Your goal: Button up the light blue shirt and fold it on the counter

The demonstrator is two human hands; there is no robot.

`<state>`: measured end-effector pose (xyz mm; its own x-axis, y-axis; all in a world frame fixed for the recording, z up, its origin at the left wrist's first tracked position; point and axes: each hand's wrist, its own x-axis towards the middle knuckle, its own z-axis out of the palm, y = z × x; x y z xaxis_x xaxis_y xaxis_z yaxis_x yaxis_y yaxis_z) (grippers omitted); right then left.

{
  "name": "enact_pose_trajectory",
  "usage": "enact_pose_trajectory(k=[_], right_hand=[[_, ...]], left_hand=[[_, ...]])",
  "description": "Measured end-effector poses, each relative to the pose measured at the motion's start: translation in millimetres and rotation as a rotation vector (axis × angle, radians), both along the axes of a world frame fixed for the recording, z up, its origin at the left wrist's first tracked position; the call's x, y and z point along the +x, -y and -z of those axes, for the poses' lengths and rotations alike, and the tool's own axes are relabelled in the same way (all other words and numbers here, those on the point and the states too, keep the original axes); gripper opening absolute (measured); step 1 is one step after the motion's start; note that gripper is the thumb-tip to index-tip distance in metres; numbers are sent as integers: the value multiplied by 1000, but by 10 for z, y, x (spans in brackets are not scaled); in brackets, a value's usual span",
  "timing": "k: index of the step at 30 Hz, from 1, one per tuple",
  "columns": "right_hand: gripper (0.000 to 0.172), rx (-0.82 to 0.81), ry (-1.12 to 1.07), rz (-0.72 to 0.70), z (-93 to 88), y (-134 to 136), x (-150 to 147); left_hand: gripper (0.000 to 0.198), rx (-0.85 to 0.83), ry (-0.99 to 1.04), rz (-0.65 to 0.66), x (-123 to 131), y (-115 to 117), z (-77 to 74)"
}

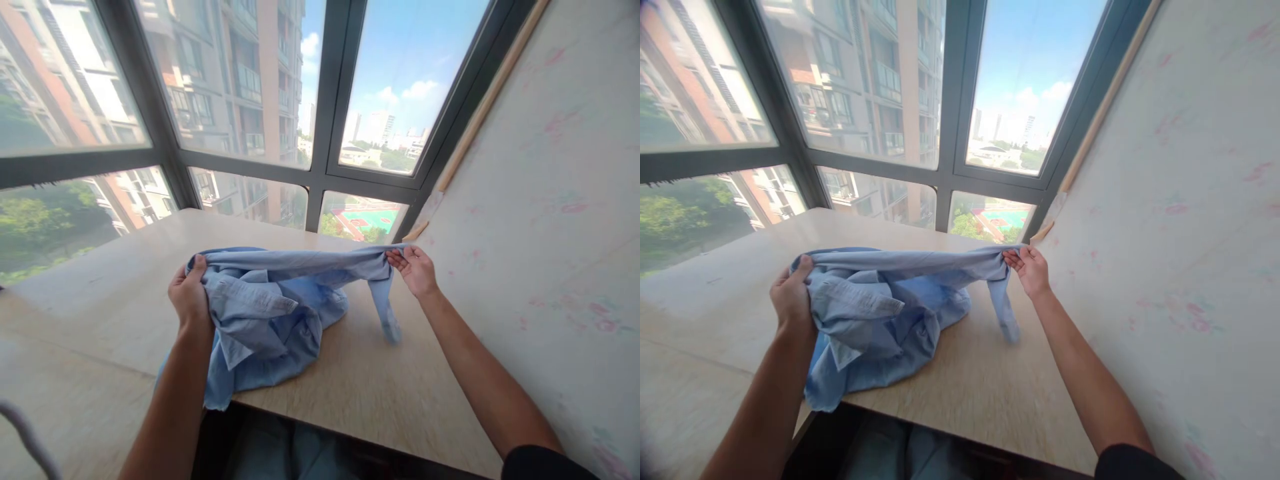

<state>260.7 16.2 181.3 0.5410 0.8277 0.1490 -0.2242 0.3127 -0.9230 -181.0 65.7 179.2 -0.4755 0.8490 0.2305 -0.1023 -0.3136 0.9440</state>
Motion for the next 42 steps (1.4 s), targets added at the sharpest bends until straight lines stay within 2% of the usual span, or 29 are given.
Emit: enact_pose_trajectory(k=[1,3,4,5,6,7,9,11,13,15,17,19,20,22,24,26,28,29,30,32,34,36,39,42], right_hand=[[17,130,78,-3,-158,-37,-20],[24,309,184,9,-421,-67,-61],[26,361,206,30,-507,-68,-68],[27,379,204,54,-552,-65,-60],[27,365,180,83,-550,-60,-39],[27,319,138,110,-498,-51,-8],[26,149,7,165,-257,-14,50],[20,-48,-143,199,126,74,55],[14,-241,-241,192,573,238,-24],[10,-434,-253,65,1008,470,-164],[10,-561,-224,-38,1368,734,-305],[14,-552,-174,-46,1607,981,-396],[17,-525,-162,-32,1675,1086,-418],[24,-486,-166,-8,1713,1248,-422],[31,-459,-169,20,1654,1343,-404],[39,-441,-140,30,1559,1383,-394],[50,-459,-79,3,1490,1385,-404],[56,-485,-39,-19,1478,1375,-416],[61,-517,6,-40,1484,1360,-430],[67,-570,110,-76,1536,1317,-455],[69,-595,235,-102,1613,1262,-469],[69,-615,373,-118,1671,1203,-468],[62,-648,557,-163,1679,1130,-453],[56,-682,650,-253,1629,1103,-455]], left_hand=[[32,67,92,-119,89,63,-166],[31,227,188,-189,289,241,-465],[28,267,196,-164,395,350,-572],[25,279,206,-153,505,466,-635],[22,233,180,-67,623,587,-643],[21,190,167,-40,751,709,-592],[26,28,107,101,1039,952,-322],[33,-163,19,339,1347,1196,98],[35,-309,-121,678,1609,1443,518],[37,-351,-270,1110,1753,1680,789],[33,-283,-397,1436,1752,1860,840],[35,-139,-443,1633,1638,1920,714],[35,-114,-415,1636,1558,1890,622],[30,-122,-381,1504,1380,1703,458],[34,-132,-470,1210,1179,1381,398],[41,-169,-669,801,928,1014,462],[47,-269,-1010,398,615,704,612],[52,-368,-1170,251,446,595,702],[55,-505,-1278,158,279,520,795],[60,-751,-1358,129,-13,465,969],[64,-820,-1396,146,-202,490,1107],[67,-815,-1396,156,-278,526,1194],[62,-791,-1309,195,-245,509,1214],[32,-727,-1132,295,-128,432,1104]])
